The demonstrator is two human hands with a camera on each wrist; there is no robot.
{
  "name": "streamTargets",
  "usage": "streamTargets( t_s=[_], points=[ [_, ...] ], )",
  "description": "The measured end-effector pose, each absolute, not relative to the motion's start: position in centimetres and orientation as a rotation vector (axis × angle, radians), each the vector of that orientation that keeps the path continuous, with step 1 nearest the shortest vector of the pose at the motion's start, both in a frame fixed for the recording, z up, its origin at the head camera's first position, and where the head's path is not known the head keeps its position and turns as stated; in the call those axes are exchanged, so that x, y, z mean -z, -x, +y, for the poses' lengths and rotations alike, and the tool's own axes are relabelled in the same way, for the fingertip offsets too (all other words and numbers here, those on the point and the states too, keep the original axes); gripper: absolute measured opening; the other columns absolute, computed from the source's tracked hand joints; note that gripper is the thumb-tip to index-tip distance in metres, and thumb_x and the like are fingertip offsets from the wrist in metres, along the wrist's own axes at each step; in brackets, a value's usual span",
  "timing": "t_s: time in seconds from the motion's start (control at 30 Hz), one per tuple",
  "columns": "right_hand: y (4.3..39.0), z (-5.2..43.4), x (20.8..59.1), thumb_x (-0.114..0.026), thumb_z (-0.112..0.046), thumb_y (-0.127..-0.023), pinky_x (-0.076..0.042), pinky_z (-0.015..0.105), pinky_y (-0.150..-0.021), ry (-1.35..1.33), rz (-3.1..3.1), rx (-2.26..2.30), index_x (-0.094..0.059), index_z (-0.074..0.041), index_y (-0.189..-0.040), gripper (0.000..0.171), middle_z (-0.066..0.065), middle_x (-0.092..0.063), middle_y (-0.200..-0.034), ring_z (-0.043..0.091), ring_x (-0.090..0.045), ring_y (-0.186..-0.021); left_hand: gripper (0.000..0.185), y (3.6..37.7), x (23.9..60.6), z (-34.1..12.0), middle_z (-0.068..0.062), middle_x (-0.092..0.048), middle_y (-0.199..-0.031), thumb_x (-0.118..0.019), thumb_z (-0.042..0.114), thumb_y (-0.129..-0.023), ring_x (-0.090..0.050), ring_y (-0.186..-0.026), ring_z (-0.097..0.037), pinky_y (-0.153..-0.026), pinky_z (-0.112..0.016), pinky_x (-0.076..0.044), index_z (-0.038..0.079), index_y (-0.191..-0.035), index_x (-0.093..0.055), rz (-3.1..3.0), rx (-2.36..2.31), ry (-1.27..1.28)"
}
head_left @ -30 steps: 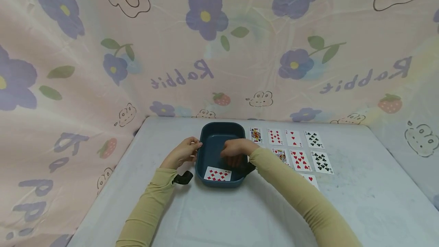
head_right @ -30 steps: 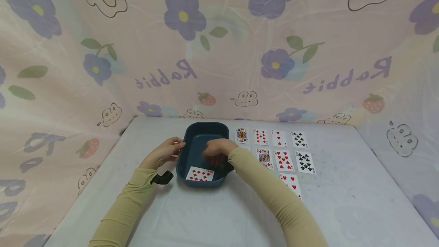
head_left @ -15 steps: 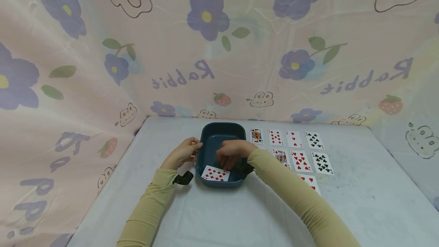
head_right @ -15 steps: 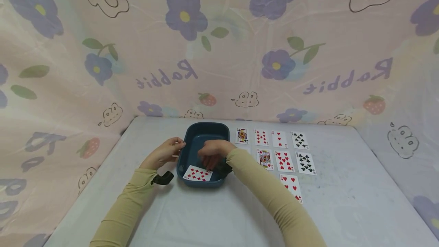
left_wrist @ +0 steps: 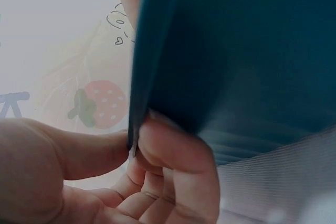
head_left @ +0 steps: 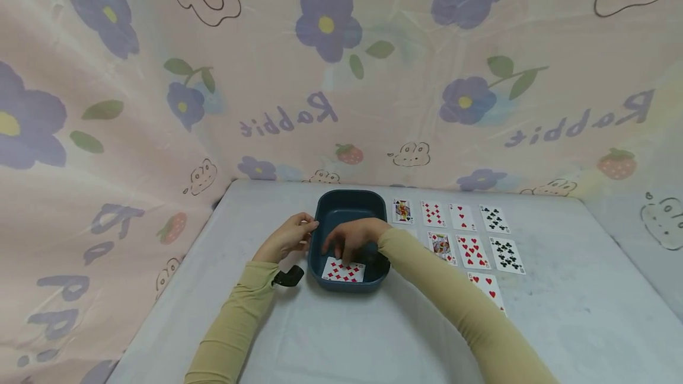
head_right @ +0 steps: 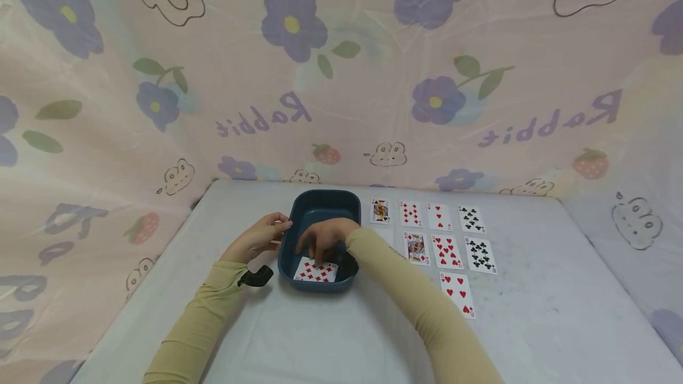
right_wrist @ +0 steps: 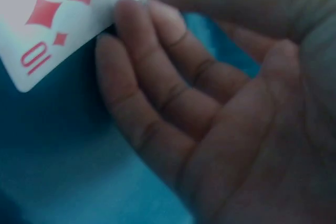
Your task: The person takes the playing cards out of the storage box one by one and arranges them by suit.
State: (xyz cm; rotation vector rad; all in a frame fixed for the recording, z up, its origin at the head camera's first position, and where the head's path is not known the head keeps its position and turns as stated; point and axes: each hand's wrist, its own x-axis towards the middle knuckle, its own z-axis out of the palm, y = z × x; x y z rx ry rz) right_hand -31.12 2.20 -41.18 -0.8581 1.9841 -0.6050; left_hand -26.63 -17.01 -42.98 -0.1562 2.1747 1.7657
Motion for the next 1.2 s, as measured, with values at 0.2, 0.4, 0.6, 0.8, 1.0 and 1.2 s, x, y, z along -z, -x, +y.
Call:
streamTargets(
  t_s=[0.2,0.4,0.6,0.8,1.0,1.2],
  points=[
    [31.4,2.2,41.3,-0.079,-0.007,-0.077,-0.043,0.031,-0.077,0.918,2.043,0.485,-0.061,-0.025,-0.121,0.051,0.004,-0.057,-0.099,0.017,-0.051,-0.087,0.012,26.8,42.8,-16.9,-0.005,-0.050,-0.084,-0.050,0.017,-0.101,-0.051,-0.069,-0.016,-0.057,-0.026,-0.045,0.005,-0.102,-0.048,2.165,-1.779,0.164],
    [31.1,2.0,41.7,-0.081,-0.010,-0.075,-0.041,0.034,-0.077,0.950,2.115,0.389,-0.060,-0.032,-0.117,0.052,0.000,-0.053,-0.100,0.018,-0.047,-0.093,0.013,26.6,42.8,-17.0,-0.005,-0.052,-0.083,-0.050,0.017,-0.101,-0.051,-0.069,-0.016,-0.057,-0.026,-0.045,0.004,-0.103,-0.048,2.175,-1.772,0.156],
    [31.0,1.7,42.0,-0.082,-0.010,-0.075,-0.040,0.033,-0.074,0.955,2.156,0.345,-0.059,-0.032,-0.112,0.049,-0.001,-0.052,-0.098,0.018,-0.047,-0.091,0.013,26.6,43.0,-16.8,-0.004,-0.052,-0.082,-0.050,0.017,-0.101,-0.051,-0.068,-0.016,-0.056,-0.026,-0.045,0.004,-0.103,-0.049,2.183,-1.769,0.163],
    [30.9,1.6,42.2,-0.083,-0.009,-0.074,-0.038,0.029,-0.068,0.997,2.154,0.354,-0.060,-0.024,-0.103,0.041,-0.001,-0.052,-0.091,0.015,-0.047,-0.085,0.013,26.6,43.2,-17.0,-0.006,-0.051,-0.082,-0.050,0.017,-0.101,-0.050,-0.066,-0.015,-0.055,-0.026,-0.044,0.004,-0.102,-0.048,2.182,-1.774,0.151],
    [31.0,1.4,42.3,-0.083,-0.006,-0.073,-0.034,0.025,-0.062,1.070,2.136,0.371,-0.060,-0.015,-0.093,0.031,-0.002,-0.051,-0.081,0.012,-0.046,-0.074,0.014,26.5,43.5,-17.1,-0.006,-0.051,-0.079,-0.048,0.017,-0.102,-0.051,-0.063,-0.014,-0.054,-0.026,-0.046,0.003,-0.102,-0.046,2.172,-1.783,0.106],
    [31.1,1.6,42.1,-0.081,-0.005,-0.075,-0.039,0.025,-0.065,1.057,2.136,0.382,-0.061,-0.014,-0.089,0.025,-0.002,-0.055,-0.080,0.012,-0.049,-0.074,0.014,26.5,43.4,-17.1,-0.005,-0.050,-0.078,-0.049,0.017,-0.102,-0.051,-0.063,-0.013,-0.054,-0.025,-0.046,0.003,-0.103,-0.046,2.175,-1.796,0.097]
  ],
)
